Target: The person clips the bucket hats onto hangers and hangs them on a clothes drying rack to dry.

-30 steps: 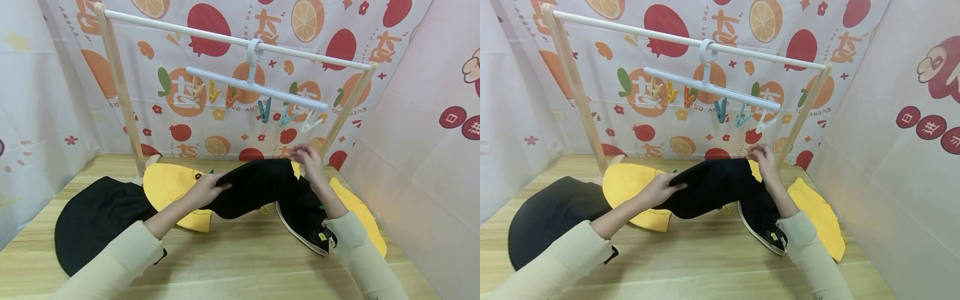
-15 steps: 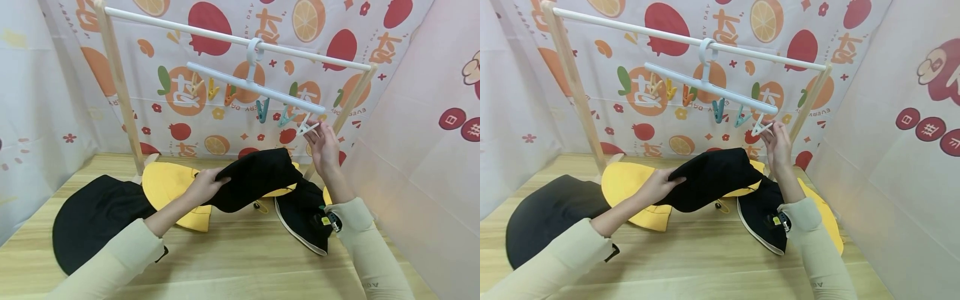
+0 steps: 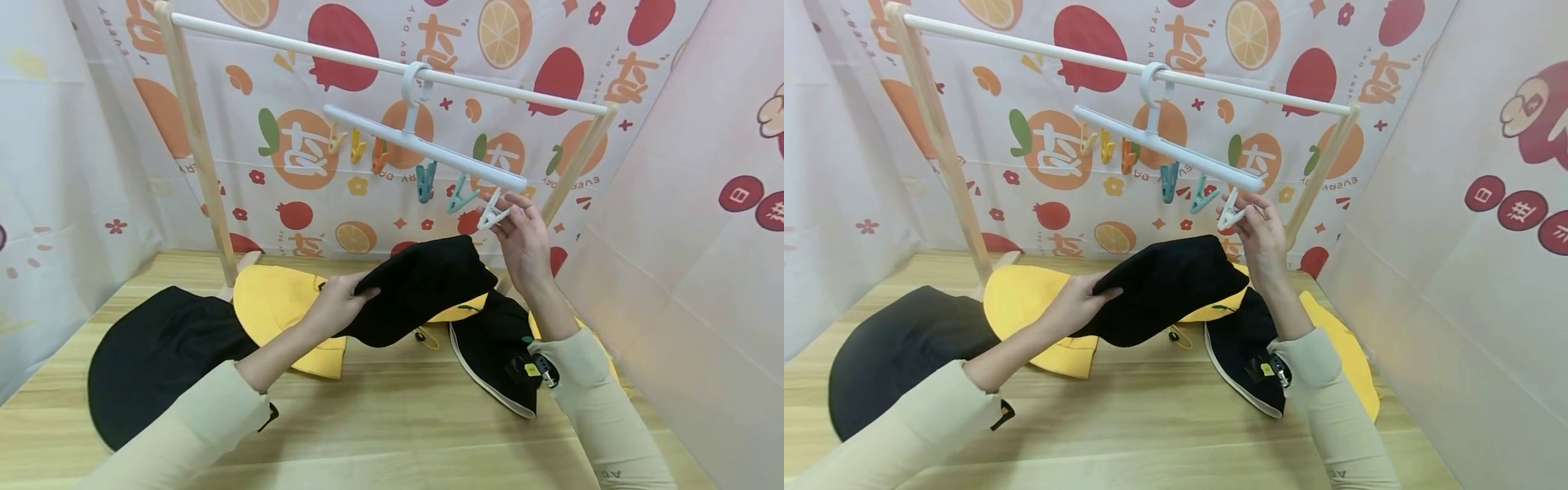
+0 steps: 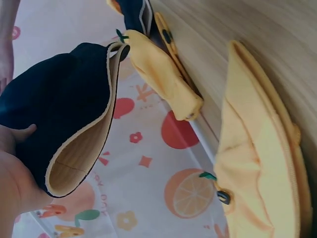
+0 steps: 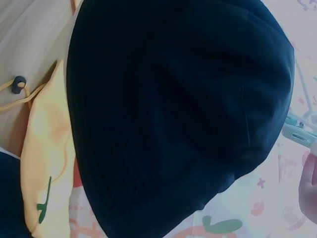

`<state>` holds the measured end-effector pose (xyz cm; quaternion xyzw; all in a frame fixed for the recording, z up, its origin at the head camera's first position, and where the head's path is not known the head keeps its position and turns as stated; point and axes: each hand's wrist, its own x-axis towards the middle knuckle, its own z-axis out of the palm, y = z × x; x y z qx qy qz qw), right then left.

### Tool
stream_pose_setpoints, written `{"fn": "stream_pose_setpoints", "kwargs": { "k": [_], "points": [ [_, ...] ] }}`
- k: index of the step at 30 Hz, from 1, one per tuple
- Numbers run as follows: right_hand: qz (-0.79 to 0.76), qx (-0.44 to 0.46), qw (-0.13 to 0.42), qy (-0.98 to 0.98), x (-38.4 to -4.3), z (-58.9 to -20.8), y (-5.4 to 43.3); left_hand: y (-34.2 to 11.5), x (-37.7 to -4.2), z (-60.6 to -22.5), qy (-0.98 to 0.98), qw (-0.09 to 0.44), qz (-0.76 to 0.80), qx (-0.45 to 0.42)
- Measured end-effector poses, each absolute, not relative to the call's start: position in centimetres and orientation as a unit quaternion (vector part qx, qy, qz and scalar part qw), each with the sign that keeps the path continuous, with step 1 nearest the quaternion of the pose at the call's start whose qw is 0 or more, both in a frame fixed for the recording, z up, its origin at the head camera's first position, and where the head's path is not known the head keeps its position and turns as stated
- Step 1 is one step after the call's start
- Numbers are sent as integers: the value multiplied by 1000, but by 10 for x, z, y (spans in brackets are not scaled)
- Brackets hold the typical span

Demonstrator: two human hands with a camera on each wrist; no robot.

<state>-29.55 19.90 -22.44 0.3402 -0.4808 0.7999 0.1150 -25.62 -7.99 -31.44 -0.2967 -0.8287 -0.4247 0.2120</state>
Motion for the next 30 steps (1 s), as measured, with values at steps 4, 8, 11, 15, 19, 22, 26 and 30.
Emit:
{"fn": "stream_pose_setpoints", "kwargs": {
  "k": [4,8,11,15,19,22,26,30],
  "points": [
    [801,358,64,-475,-291,-218,197,-76,-252,-309,-826,218,-425,-298],
    [798,367,21,-478,-286,-213,194,-73,-249,-305,-824,224,-425,-301],
    [786,369,15,-496,-282,-212,192,-73,-248,-304,-824,226,-423,-303],
    [777,352,35,-520,-276,-212,186,-73,-247,-304,-825,226,-420,-303],
    [774,325,75,-538,-272,-211,179,-72,-246,-302,-822,233,-420,-305],
    [773,309,107,-544,-272,-211,173,-70,-245,-301,-817,236,-424,-313],
    [773,301,140,-540,-271,-210,166,-69,-244,-300,-814,231,-427,-318],
    [768,300,157,-544,-270,-209,161,-69,-242,-300,-816,227,-427,-317]
  ]
}}
